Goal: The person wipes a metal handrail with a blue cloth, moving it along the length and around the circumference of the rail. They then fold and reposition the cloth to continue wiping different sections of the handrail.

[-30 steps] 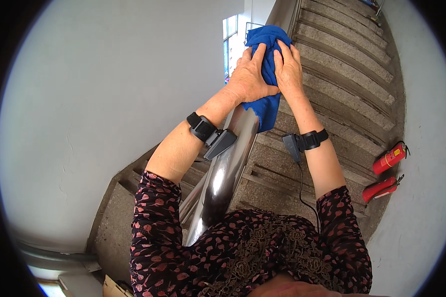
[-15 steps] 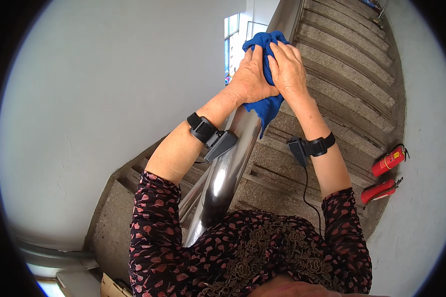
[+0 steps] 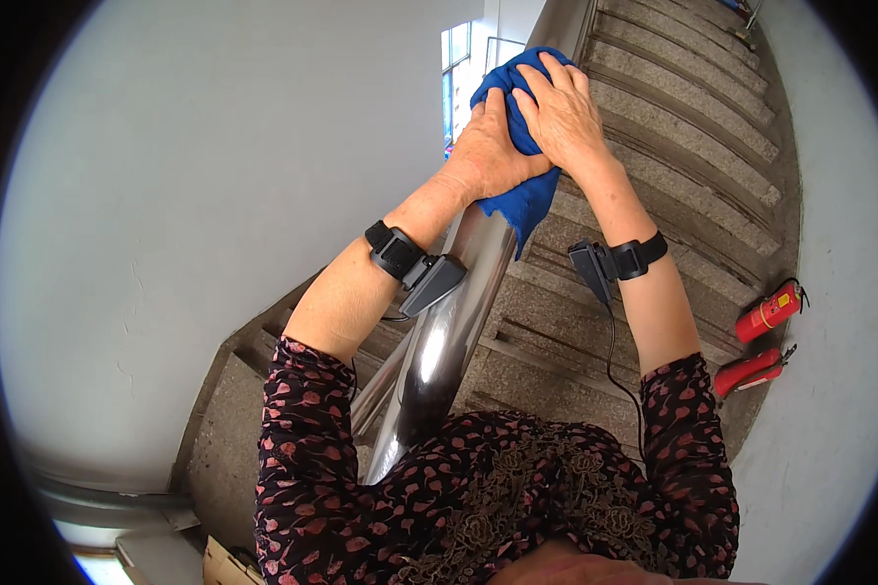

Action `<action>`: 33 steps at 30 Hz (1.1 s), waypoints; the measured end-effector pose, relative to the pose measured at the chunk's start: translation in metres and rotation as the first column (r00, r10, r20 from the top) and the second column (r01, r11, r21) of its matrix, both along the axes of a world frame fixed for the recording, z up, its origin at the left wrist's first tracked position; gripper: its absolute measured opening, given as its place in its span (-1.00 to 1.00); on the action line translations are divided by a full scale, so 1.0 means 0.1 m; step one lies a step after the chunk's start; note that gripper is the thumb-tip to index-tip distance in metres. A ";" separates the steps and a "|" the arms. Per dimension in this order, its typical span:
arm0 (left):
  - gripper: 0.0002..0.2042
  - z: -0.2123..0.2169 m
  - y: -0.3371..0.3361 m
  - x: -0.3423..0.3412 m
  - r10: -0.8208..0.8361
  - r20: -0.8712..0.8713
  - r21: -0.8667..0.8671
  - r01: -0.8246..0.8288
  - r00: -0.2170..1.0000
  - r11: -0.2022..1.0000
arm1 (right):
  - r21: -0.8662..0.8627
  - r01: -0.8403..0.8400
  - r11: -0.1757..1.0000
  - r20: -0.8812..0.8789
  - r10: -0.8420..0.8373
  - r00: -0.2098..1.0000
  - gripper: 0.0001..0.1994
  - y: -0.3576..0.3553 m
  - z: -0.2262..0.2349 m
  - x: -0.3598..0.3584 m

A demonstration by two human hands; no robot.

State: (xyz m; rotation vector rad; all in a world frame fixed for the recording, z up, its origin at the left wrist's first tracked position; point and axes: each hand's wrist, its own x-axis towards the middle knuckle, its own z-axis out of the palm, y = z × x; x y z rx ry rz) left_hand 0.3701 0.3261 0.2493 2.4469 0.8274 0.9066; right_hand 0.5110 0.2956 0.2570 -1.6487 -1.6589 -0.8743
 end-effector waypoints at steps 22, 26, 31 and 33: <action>-0.05 -0.04 0.00 0.00 0.039 0.062 -0.018 -0.038 0.997 0.999 | -0.025 0.031 0.999 -0.078 -0.033 0.996 -0.55 0.17 0.08 0.08; -0.06 -0.01 -0.02 -0.01 0.032 0.053 -0.044 -0.030 0.998 0.999 | -0.007 0.011 1.000 -0.099 -0.011 0.995 -0.55 0.18 0.06 0.09; 0.06 0.06 -0.08 -0.06 0.042 0.041 -0.142 -0.036 0.998 0.989 | -0.010 0.007 1.000 -0.170 -0.009 0.985 -0.55 0.18 0.03 0.06; 0.12 0.08 -0.10 -0.06 0.052 0.017 -0.180 -0.049 0.998 0.982 | -0.005 0.008 1.000 -0.191 -0.009 0.981 -0.55 0.17 0.01 0.05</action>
